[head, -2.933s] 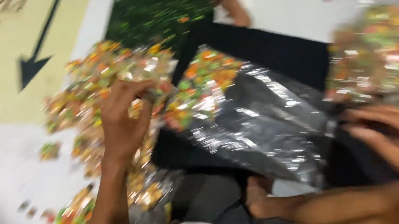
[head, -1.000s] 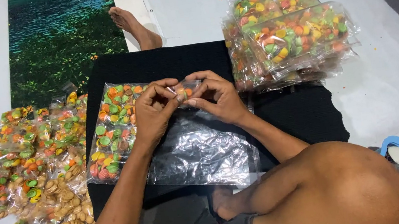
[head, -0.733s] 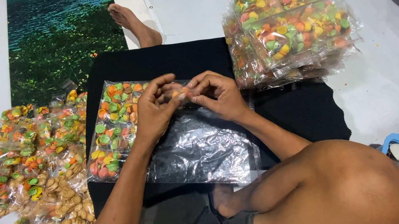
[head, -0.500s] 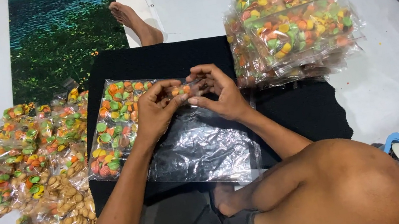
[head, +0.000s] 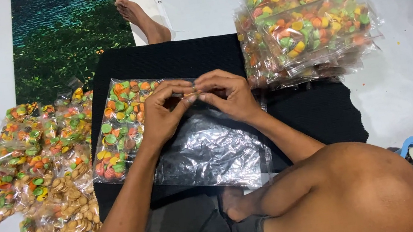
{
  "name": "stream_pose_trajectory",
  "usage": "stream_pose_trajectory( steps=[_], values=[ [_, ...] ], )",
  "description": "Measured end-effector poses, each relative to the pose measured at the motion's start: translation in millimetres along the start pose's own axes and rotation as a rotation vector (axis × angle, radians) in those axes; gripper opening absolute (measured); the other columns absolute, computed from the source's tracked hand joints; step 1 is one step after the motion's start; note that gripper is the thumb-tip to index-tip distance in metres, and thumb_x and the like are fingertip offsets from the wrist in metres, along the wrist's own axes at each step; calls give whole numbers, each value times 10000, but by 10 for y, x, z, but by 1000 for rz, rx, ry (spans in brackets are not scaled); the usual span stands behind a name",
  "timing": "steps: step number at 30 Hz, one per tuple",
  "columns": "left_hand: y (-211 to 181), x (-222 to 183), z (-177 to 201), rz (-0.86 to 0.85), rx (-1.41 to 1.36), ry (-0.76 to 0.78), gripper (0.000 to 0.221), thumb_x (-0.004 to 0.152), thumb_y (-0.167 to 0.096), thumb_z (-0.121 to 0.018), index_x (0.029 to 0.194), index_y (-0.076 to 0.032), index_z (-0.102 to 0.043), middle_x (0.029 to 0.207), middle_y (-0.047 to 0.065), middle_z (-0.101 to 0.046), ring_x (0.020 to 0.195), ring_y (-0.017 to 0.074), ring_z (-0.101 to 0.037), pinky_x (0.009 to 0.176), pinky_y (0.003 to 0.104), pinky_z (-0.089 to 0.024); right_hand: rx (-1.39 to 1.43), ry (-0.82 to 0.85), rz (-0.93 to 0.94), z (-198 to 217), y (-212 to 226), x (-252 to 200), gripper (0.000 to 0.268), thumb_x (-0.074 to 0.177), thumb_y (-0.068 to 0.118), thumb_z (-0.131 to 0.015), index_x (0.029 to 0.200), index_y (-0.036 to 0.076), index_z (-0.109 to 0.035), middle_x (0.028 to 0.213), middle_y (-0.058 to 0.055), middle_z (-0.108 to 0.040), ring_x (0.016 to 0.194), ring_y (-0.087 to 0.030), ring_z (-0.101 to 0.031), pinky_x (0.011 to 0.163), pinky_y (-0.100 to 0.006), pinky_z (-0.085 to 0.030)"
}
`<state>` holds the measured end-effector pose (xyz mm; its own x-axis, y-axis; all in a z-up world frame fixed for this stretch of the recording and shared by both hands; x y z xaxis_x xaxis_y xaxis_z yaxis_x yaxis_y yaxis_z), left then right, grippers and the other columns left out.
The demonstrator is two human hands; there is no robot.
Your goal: Manually picking up small candies from a large pile and placing them into clear plastic bags for packaging.
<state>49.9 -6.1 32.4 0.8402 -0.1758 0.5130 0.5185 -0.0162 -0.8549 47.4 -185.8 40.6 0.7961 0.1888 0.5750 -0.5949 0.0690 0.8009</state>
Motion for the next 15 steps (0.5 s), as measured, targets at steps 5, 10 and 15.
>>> stream_pose_trajectory(
  steps=[5, 10, 15],
  values=[
    [-17, -25, -15, 141, -267, -13, 589, 918, -232, -784, 1404, 7, -551, 1329, 132, -515, 1248, 269, -559, 1001, 365, -578, -68, -21, 97, 36, 45, 23, 154, 842, 7, -827, 991, 43, -815, 1071, -137, -737, 950, -220, -735, 780, -326, -603],
    [140, -77, -59, 304, -320, 3, 592, 903, -30, -753, 1428, 32, -486, 1051, 88, -654, 922, 137, -719, 805, 258, -631, -120, 40, 197, -38, 216, 6, 94, 847, 24, -828, 936, 47, -805, 1125, -150, -733, 981, -269, -731, 827, -359, -587],
    [215, -38, -29, 300, -357, -63, 502, 855, 22, -797, 1312, 57, -593, 1030, 110, -659, 897, 161, -735, 760, 271, -673, -29, 57, 57, -2, 144, 5, 275, 920, 6, -705, 1192, 46, -712, 1376, -154, -597, 1053, -258, -700, 844, -360, -608]
  ],
)
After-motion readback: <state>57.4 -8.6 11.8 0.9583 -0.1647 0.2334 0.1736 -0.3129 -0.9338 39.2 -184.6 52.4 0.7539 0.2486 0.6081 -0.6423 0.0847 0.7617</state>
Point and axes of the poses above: each hand's wrist, its own x-axis towards the middle knuckle, its own z-axis out of the back of the hand, y = z × x, the point moved 6 cm from there along x, towards the middle knuckle
